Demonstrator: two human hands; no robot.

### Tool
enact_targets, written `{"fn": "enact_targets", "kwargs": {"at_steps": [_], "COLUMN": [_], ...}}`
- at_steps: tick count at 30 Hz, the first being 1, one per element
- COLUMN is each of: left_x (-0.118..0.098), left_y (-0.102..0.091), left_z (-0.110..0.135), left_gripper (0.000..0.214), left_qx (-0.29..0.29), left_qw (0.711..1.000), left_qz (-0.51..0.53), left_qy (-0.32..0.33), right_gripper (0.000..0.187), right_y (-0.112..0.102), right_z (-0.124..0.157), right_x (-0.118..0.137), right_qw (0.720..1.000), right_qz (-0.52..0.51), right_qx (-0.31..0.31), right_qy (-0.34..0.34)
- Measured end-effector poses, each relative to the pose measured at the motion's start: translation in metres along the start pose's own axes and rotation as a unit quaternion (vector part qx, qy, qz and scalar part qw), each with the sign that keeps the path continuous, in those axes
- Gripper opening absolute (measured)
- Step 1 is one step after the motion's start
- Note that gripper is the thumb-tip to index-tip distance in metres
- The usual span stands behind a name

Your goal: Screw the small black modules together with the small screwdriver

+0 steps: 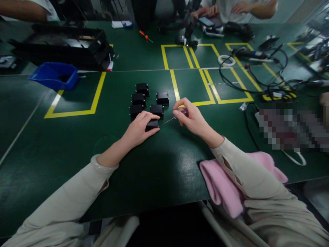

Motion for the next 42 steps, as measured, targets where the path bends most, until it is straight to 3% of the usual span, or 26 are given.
{"fn": "enact_targets", "kwargs": {"at_steps": [6,14,25,28,35,42], "left_x": [0.0004,0.0012,0.0014,0.0012,-0.0011,-0.002], "left_y": [0.0005,0.0007,0.0007,0.0007,0.0001,-0.0006], "left_z": [0.0,0.0007,0.0008,0.0007,0.0003,0.0011], "left_gripper": [0.037,0.037,0.038,0.037,0.037,0.038], "left_qx": [-0.004,-0.002,-0.004,-0.005,-0.002,0.008], "left_qw": [1.0,1.0,1.0,1.0,1.0,1.0], "left_qz": [0.004,-0.003,-0.004,-0.005,-0.002,-0.001], "left_qy": [0.004,0.003,0.006,0.007,0.01,0.001], "right_gripper": [0.016,0.007,0.007,0.015,0.009,0.013], "right_y": [-0.0025,0.0003,0.0002,-0.0011,0.0011,-0.0002], "right_z": [-0.0001,-0.0001,0.0005,0.0004,0.0006,0.0006], "right_x": [0.0035,-0.0007,0.0003,0.0019,-0.0006,0.003], "right_qw": [1.0,1.0,1.0,1.0,1.0,1.0], "right_qz": [0.017,0.001,0.003,0.006,0.002,0.011], "right_qx": [-0.015,0.005,0.003,-0.006,0.007,-0.003], "right_qy": [-0.019,0.009,0.009,-0.001,0.018,-0.004]}}
Point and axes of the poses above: each hand's wrist, its own z-axis away from the middle knuckle, its own y-axis out of the palm, x = y × z, the point moved 7 cm from there along -z, towards the middle knuckle
